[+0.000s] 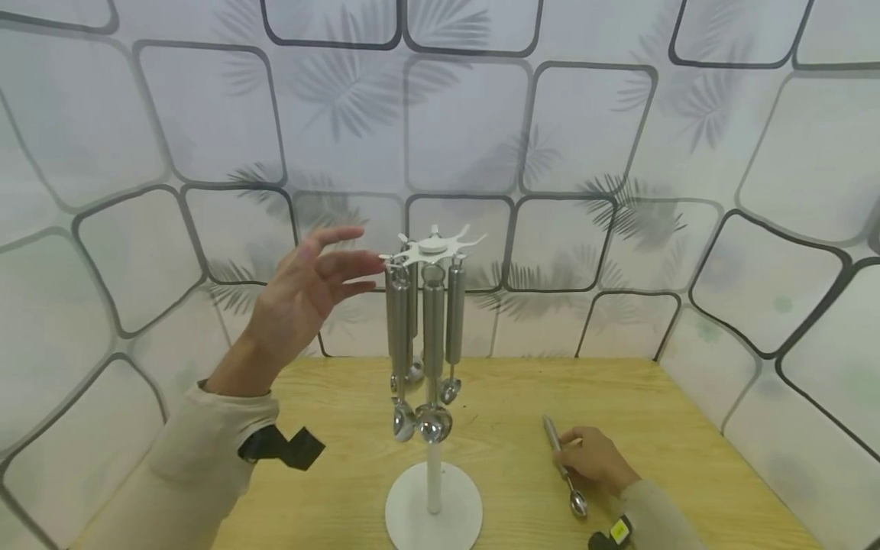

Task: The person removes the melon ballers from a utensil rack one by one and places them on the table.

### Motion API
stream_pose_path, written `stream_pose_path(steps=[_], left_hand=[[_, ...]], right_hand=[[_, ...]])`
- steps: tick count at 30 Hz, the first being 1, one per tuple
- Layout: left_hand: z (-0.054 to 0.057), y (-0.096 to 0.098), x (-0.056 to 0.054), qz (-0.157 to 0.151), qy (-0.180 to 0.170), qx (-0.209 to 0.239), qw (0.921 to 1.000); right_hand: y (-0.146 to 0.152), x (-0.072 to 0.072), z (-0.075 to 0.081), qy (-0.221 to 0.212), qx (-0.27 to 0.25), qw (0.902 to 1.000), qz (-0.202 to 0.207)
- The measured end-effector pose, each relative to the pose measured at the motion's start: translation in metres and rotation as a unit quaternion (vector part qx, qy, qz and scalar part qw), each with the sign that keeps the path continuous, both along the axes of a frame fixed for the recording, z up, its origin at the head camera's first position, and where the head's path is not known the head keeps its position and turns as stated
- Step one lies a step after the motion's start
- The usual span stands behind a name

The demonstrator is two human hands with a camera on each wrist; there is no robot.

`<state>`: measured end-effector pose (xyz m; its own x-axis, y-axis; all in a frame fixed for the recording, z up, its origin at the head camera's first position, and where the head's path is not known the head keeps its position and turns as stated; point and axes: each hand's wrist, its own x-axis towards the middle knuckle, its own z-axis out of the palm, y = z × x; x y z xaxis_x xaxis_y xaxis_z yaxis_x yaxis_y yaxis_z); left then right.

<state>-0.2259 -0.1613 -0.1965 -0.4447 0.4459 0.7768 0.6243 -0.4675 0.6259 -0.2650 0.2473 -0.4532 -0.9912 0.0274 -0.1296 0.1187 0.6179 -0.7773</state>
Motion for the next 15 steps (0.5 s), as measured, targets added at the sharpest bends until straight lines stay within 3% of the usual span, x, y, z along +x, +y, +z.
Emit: stream_pose_path(steps=[15], left_hand=[[-0.0015, -0.0013, 0.0037, -0.003, -0.006, -0.006, 1.0]], right_hand=[[0.0007, 0.0, 0.0001, 0.023, 0.035, 0.9989, 0.019]])
